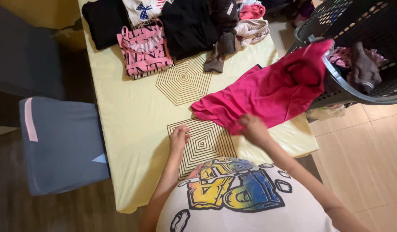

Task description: The person folds several garments on a table, including a black t-shirt, a pink patterned tank top, and a red tank top. Each item is smoothed, folded in half, then folded again into a compact rectangle and placed on a growing stack.

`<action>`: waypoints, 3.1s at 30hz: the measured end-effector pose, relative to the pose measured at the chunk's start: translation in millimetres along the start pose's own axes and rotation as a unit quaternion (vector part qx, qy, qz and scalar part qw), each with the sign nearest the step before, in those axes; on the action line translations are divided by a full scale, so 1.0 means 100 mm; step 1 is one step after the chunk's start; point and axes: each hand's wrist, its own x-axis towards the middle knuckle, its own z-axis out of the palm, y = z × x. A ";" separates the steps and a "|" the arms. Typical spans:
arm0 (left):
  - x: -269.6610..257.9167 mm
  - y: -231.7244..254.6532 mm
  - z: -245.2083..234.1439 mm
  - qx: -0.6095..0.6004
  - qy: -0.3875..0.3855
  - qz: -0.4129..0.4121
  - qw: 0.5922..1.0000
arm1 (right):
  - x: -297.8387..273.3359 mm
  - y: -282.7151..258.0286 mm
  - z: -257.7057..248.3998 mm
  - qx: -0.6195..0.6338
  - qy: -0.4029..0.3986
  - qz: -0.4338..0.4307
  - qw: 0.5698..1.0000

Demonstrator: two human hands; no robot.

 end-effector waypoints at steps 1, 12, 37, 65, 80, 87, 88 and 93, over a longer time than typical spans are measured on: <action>0.07 -0.09 0.00 0.006 -0.015 0.003 1.000 | 0.03 0.12 0.01 -0.008 0.027 0.017 0.999; 0.69 -0.28 0.74 0.167 -0.084 0.030 0.982 | 0.48 -0.20 0.59 -0.110 0.093 0.043 0.989; -0.35 1.53 0.03 -0.330 0.049 0.252 0.908 | 0.88 0.59 0.25 0.038 0.227 0.153 0.961; -0.32 1.02 0.87 0.237 -0.347 0.077 0.904 | 0.29 -1.18 -1.34 0.934 -0.210 -0.121 0.262; -0.27 1.61 0.74 -0.097 -0.220 0.183 0.953 | 0.24 -0.47 -0.62 0.847 -0.175 0.069 0.497; -0.40 0.93 1.11 0.268 -0.322 0.138 0.898 | 0.19 -0.73 -1.05 0.895 -0.264 -0.194 0.304; -0.41 0.90 1.13 0.311 -0.341 0.123 0.879 | 0.18 -0.77 -1.12 0.883 -0.281 -0.230 0.298; -0.41 1.17 1.08 0.452 -0.387 0.087 0.799 | 0.23 -0.87 -1.34 0.900 -0.273 -0.256 0.225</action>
